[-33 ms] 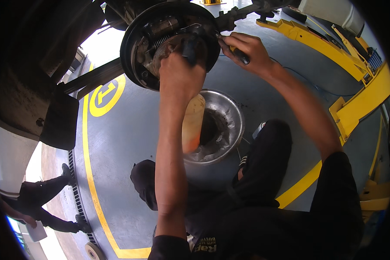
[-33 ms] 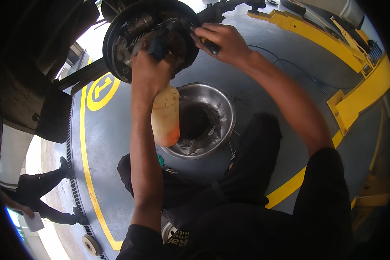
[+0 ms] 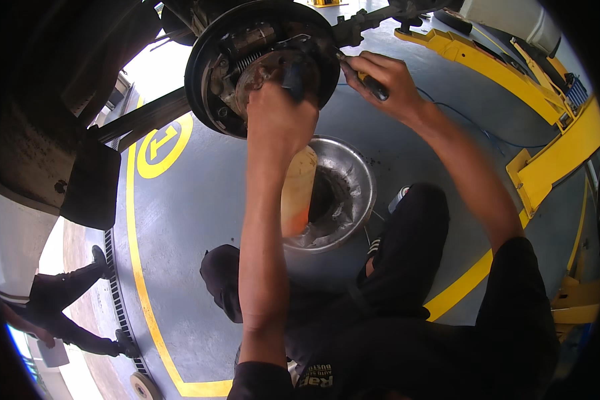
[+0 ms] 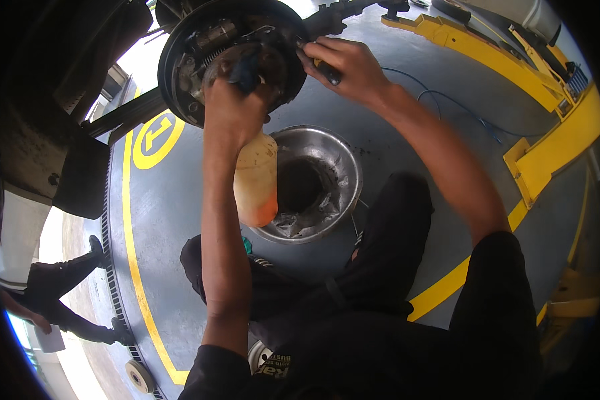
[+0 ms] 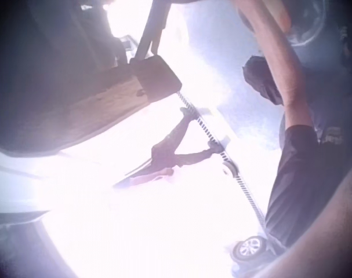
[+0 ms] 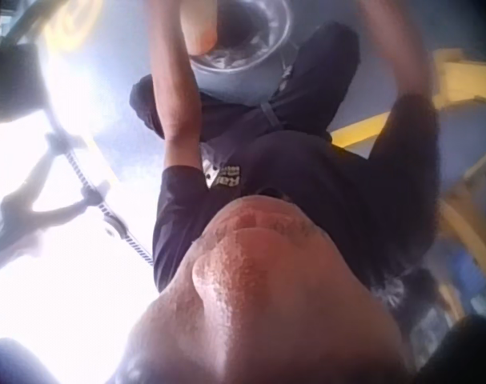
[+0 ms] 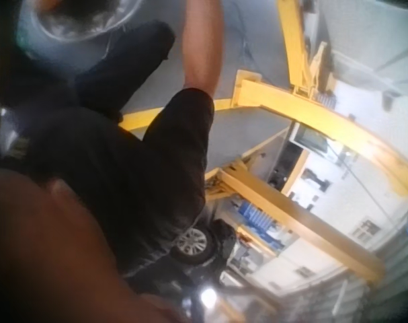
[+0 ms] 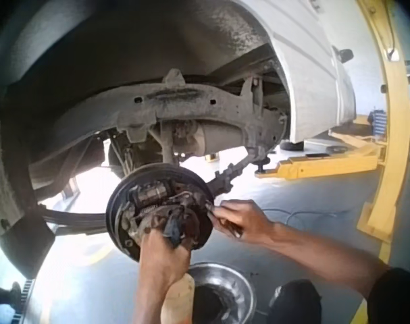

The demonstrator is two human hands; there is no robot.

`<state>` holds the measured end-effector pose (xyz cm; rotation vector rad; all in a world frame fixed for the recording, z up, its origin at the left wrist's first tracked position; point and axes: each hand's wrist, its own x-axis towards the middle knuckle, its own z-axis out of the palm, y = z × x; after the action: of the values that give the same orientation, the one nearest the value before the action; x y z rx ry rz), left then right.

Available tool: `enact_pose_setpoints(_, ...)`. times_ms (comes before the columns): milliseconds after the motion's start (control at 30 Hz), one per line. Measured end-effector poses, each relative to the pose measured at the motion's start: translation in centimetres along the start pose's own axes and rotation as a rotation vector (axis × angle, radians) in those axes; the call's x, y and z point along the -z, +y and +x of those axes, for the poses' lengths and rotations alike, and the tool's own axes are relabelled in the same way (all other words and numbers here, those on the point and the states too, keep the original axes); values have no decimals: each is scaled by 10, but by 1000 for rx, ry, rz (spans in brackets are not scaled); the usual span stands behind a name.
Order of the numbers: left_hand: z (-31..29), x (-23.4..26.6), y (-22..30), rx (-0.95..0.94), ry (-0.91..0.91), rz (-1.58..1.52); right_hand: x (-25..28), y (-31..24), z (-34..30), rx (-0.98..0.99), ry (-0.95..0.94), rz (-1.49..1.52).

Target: The person sits on the floor and cleans a car's brake assembly using a wire brush and a spray bottle. They scrub the rusty components while spraying a cleaning liquid, with a metal bowl placed underneath to catch debris.

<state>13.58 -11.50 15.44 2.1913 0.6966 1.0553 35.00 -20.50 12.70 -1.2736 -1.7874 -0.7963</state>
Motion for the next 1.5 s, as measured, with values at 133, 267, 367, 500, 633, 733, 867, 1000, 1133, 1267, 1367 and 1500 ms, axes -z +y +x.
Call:
enact_pose_setpoints(133, -14, -11, -24, 0, -38, -12, -9, -33, 2, -197, 262, 155)
enact_pose_setpoints(267, -17, -17, -16, -10, -65, -27, -35, -21, -7, -94, 295, 68)
enact_pose_setpoints(367, -20, -25, -29, -92, 9, 34, -27, -20, -14, -225, 291, 186)
enact_pose_setpoints(500, -27, -21, -25, -120, 51, -27, -21, -18, 35, -34, 277, 250)
enact_pose_setpoints(633, -29, -17, -20, -84, 53, -52, -1, 7, -8, -153, 102, 200)
enact_pose_setpoints(733, -35, -22, -28, -42, 14, -74, -11, -16, -33, -379, 296, 210)
enact_pose_setpoints(867, -46, -36, -43, -192, 15, -41, -45, -55, -39, -418, 525, 174)
enact_pose_setpoints(1000, -44, -45, -64, -142, -63, -79, -85, -61, -60, -500, 374, 177)
enact_pose_setpoints(1133, -52, -46, -83, -194, -58, 24, -63, -52, -32, -481, 526, 147)
enact_pose_setpoints(1267, -49, -53, -83, -218, -61, -14, -80, -61, -50, -480, 414, 120)
enact_pose_setpoints(1367, -41, -56, -89, -207, -49, -26, -69, -60, -31, -578, 318, 56)
enact_pose_setpoints(1500, -43, -61, -82, -167, -48, -78, -68, -51, -47, -410, 387, 60)
